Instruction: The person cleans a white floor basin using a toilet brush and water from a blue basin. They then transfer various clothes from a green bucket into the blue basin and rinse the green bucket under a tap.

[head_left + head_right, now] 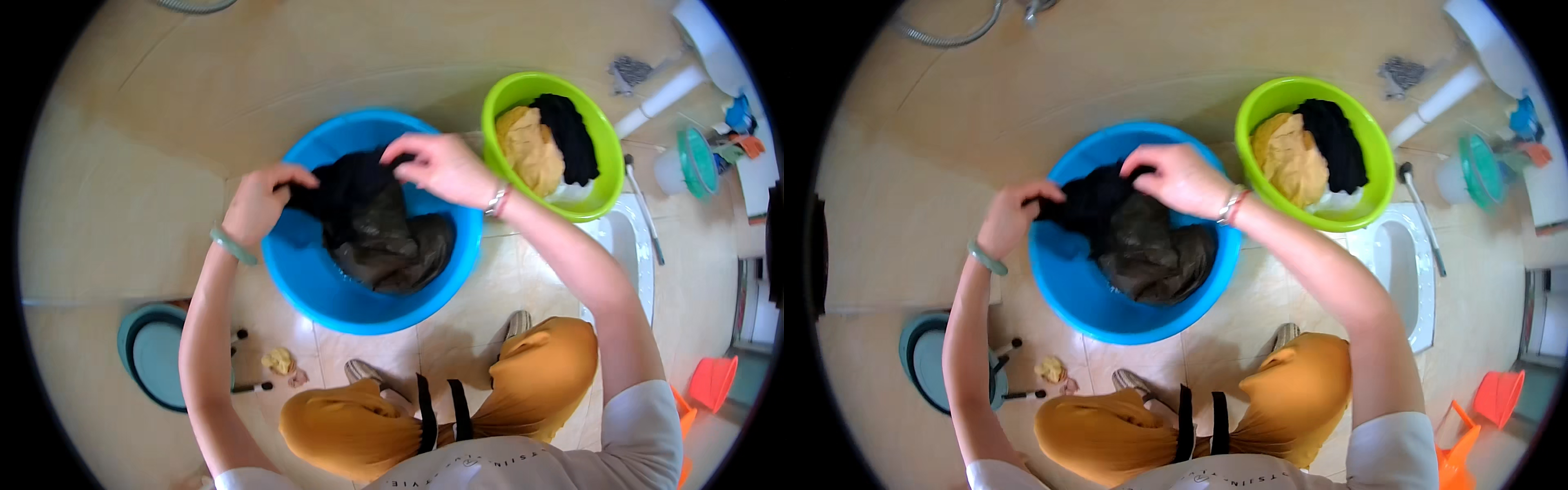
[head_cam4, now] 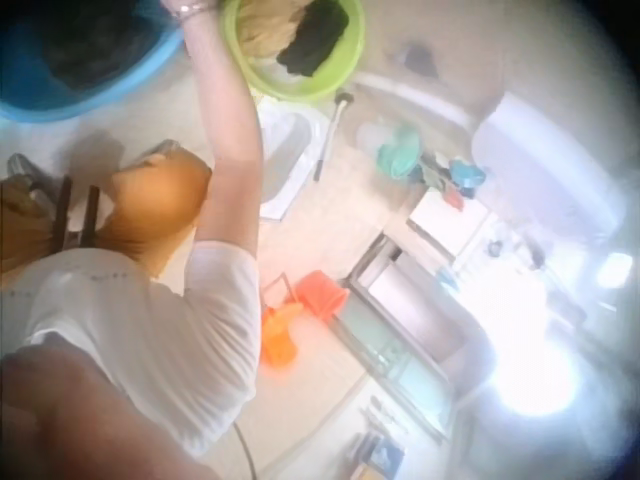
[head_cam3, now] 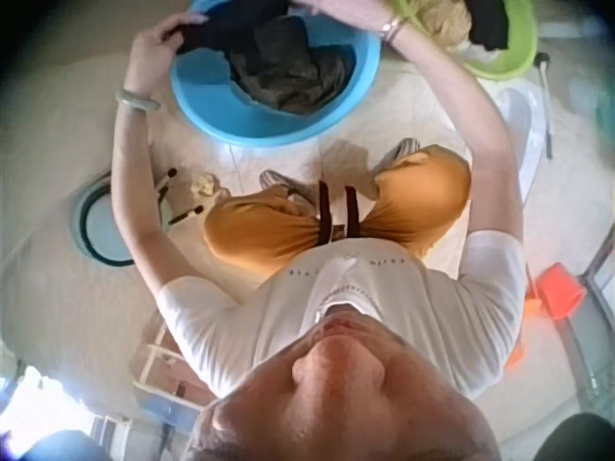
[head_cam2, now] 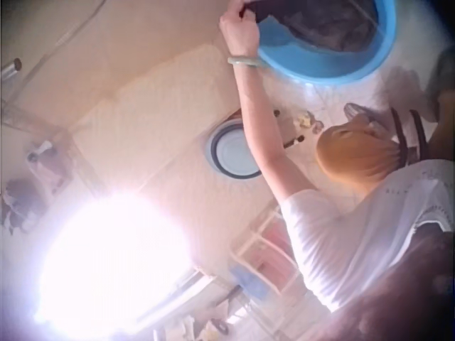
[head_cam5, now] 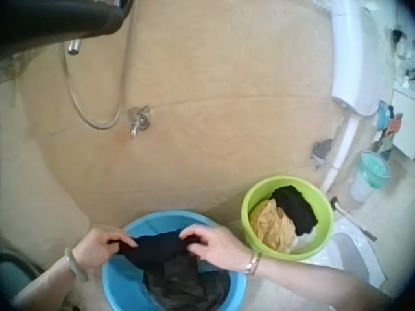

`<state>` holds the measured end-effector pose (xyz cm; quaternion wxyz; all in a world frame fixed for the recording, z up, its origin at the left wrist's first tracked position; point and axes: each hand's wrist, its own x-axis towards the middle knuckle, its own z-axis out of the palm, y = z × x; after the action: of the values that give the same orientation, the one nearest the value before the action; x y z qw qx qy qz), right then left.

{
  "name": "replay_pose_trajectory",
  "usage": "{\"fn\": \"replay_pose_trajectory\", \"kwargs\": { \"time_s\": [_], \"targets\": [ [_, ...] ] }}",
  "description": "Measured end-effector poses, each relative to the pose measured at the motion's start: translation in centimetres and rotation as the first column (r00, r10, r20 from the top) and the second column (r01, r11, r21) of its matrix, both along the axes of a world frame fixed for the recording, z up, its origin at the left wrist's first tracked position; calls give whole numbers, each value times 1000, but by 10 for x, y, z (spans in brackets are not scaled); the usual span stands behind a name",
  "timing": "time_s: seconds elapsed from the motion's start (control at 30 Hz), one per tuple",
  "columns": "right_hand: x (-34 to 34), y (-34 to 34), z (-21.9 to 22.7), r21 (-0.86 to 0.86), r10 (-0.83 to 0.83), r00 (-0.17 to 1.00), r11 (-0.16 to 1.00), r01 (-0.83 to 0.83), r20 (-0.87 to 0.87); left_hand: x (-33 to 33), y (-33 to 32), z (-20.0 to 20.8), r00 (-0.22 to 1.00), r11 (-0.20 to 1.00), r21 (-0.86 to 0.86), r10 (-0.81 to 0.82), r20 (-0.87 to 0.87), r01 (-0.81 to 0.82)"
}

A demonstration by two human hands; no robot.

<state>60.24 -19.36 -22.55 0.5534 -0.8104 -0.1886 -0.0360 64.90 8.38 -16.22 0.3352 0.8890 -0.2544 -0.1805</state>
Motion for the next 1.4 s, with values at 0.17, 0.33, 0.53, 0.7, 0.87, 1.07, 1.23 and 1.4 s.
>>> {"fn": "replay_pose_trajectory", "kwargs": {
  "time_s": [0.17,0.33,0.53,0.7,0.87,1.07,1.23,1.4],
  "targets": [
    [-8,-28,-4,-81,-246,969,966,244,-18,-11,-28,-24,978,994,70,-95,183,83],
    [-15,-167,-13,-425,-639,688,548,721,343,-14,-144,-47,961,952,-201,-192,201,232],
    [-15,-246,-40,-681,-827,513,239,692,231,-16,-331,-105,868,864,-502,-218,-447,-41],
    [-6,-240,-54,-749,-856,497,237,618,140,-13,-400,-104,722,811,-433,-18,-691,-394],
    [-31,-270,-39,-224,-846,529,504,834,65,0,-395,-111,646,747,-408,38,-763,-525],
    [-63,-240,84,805,-456,860,408,431,-229,16,-348,-79,891,763,-590,-43,-453,-263],
    [-75,-214,120,930,-274,953,366,-19,127,2,-304,-13,740,653,-750,-451,-498,-106],
    [-55,-169,139,406,-401,849,879,251,344,-2,-206,28,871,512,-802,-190,-454,-307]
  ]
}}
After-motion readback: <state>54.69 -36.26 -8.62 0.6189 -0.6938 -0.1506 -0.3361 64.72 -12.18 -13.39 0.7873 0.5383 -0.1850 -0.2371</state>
